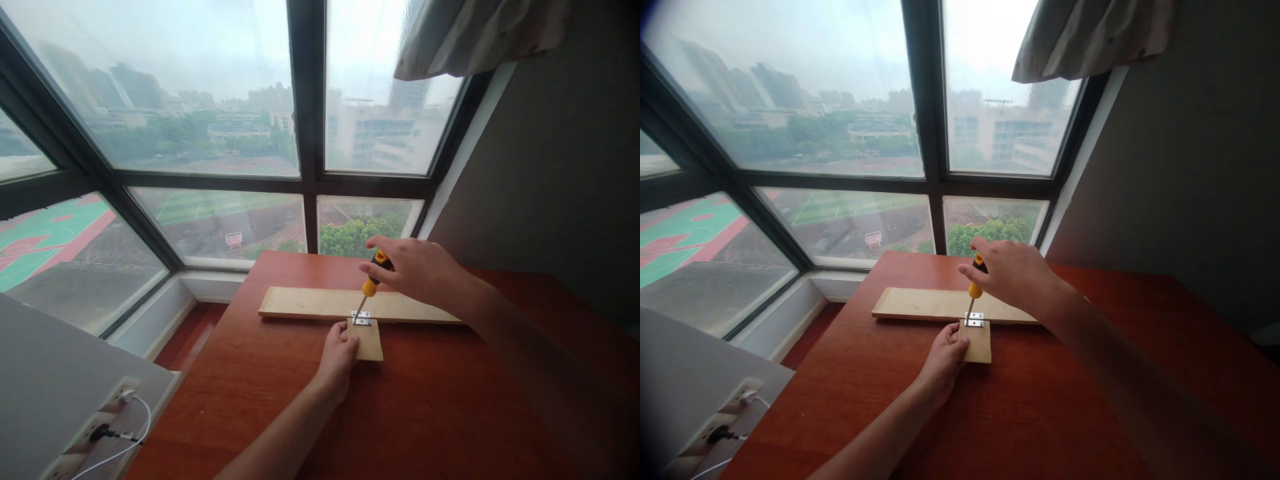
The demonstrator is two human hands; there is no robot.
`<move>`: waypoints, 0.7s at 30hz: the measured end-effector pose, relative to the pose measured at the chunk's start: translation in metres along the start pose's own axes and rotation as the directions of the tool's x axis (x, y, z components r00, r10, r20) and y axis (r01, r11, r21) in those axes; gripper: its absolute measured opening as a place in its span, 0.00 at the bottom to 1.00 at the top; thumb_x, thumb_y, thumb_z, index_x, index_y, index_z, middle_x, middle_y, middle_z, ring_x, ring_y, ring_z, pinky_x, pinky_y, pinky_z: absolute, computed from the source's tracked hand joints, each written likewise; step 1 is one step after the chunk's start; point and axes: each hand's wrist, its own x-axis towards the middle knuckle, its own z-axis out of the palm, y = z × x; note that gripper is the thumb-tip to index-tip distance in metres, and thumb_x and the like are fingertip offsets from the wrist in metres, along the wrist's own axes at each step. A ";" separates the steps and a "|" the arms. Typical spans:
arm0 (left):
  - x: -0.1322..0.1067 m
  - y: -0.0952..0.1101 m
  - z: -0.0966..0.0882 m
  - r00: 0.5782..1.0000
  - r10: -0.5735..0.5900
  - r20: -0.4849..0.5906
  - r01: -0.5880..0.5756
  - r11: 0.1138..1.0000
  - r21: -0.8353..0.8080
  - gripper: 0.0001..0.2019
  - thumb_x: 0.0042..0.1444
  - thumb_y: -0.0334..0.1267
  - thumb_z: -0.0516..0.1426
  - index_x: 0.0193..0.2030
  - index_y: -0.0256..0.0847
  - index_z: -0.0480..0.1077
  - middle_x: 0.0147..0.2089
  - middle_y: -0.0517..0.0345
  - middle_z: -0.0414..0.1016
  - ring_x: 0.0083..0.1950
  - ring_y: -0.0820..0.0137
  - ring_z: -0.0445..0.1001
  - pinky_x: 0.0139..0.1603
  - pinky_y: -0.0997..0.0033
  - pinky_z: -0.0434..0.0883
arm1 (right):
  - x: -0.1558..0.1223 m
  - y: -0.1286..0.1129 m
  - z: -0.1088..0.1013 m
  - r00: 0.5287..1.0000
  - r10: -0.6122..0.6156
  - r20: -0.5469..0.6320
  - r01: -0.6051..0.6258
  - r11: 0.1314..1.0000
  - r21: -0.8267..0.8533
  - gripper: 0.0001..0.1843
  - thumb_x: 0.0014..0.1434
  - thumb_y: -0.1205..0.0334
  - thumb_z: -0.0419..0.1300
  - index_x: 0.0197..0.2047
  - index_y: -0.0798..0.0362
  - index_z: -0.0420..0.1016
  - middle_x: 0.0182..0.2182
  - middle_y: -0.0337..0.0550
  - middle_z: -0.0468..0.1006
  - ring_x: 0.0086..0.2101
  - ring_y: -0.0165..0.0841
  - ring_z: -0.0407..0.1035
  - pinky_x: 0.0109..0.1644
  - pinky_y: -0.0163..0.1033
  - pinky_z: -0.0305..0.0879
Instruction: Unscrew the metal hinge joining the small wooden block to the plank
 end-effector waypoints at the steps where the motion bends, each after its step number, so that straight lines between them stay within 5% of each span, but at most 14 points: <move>1: 0.000 0.000 0.000 1.000 -0.002 0.001 0.002 1.000 -0.001 0.19 0.46 0.31 0.61 0.46 0.35 0.66 0.38 0.48 0.79 0.35 0.66 0.77 0.36 0.71 0.71 | 0.000 0.000 0.000 1.000 -0.004 -0.001 0.004 1.000 -0.004 0.26 0.62 0.41 0.48 0.54 0.49 0.70 0.37 0.47 0.81 0.35 0.43 0.74 0.32 0.41 0.59; 7: 0.000 0.000 0.000 1.000 -0.007 0.012 0.007 1.000 0.007 0.19 0.46 0.31 0.61 0.47 0.36 0.65 0.39 0.47 0.79 0.36 0.64 0.77 0.36 0.70 0.71 | -0.001 0.005 -0.002 0.983 -0.181 0.037 0.163 0.945 0.283 0.26 0.56 0.60 0.56 0.59 0.50 0.66 0.41 0.42 0.80 0.38 0.35 0.73 0.38 0.36 0.63; 10: -0.001 0.001 0.000 1.000 -0.001 0.020 0.001 1.000 0.009 0.19 0.47 0.31 0.60 0.47 0.36 0.64 0.39 0.47 0.79 0.36 0.64 0.77 0.35 0.70 0.71 | -0.001 0.004 -0.001 0.975 -0.216 0.053 0.182 0.913 0.364 0.28 0.57 0.60 0.57 0.61 0.51 0.64 0.42 0.42 0.79 0.39 0.34 0.72 0.41 0.35 0.64; 16: -0.002 0.001 0.001 1.000 -0.003 0.005 0.003 1.000 0.015 0.19 0.46 0.32 0.61 0.47 0.36 0.65 0.39 0.49 0.79 0.37 0.65 0.77 0.36 0.72 0.71 | 0.001 -0.008 -0.001 0.998 0.060 -0.029 -0.062 0.995 -0.076 0.30 0.62 0.37 0.46 0.53 0.50 0.70 0.34 0.48 0.80 0.33 0.44 0.74 0.31 0.41 0.59; 21: -0.001 0.000 -0.001 1.000 -0.004 0.020 0.004 1.000 0.004 0.20 0.46 0.33 0.62 0.47 0.36 0.65 0.39 0.49 0.78 0.36 0.66 0.77 0.35 0.72 0.70 | 0.003 -0.006 -0.002 0.999 0.027 -0.018 -0.028 0.997 -0.076 0.22 0.62 0.41 0.48 0.45 0.47 0.73 0.32 0.44 0.80 0.32 0.42 0.73 0.29 0.40 0.55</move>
